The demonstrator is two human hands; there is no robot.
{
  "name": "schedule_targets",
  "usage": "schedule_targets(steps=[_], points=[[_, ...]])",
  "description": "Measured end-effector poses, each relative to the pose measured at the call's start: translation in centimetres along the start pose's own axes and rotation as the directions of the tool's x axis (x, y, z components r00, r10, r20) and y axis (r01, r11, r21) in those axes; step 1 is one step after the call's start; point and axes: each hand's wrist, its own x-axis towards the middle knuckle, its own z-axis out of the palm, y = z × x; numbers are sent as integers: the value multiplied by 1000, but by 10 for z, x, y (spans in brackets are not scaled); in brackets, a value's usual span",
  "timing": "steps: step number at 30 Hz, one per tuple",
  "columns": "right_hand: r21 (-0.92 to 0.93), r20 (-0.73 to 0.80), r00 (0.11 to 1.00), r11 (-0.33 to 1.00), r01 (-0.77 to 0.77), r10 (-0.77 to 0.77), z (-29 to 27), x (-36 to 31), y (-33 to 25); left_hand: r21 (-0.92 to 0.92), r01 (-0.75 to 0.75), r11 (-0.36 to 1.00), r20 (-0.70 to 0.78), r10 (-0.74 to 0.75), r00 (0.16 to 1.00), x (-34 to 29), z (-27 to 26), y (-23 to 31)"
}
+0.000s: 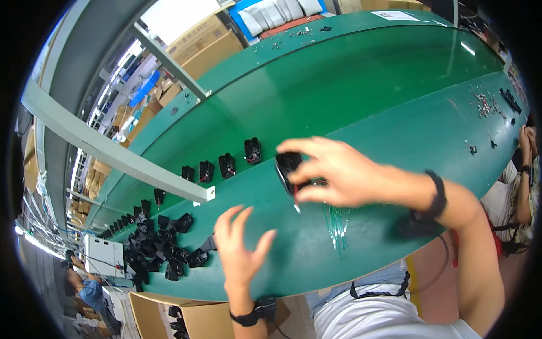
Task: The person assembles small black electronic devices by hand at a green workbench. They pick up a black plastic housing, insert a circuit board with wires, and secure the components together. The person places the finished units in a row on the table and repeats the process with multiple units.
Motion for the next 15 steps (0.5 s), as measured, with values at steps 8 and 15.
schedule_targets(steps=[8, 15], points=[[-534, 270, 920, 839, -104, 286, 75, 91, 151, 348, 412, 842, -112, -399, 910, -69, -3, -83], [-250, 1, 982, 951, -181, 187, 16, 29, 122, 33, 347, 937, -151, -338, 929, -65, 22, -83]])
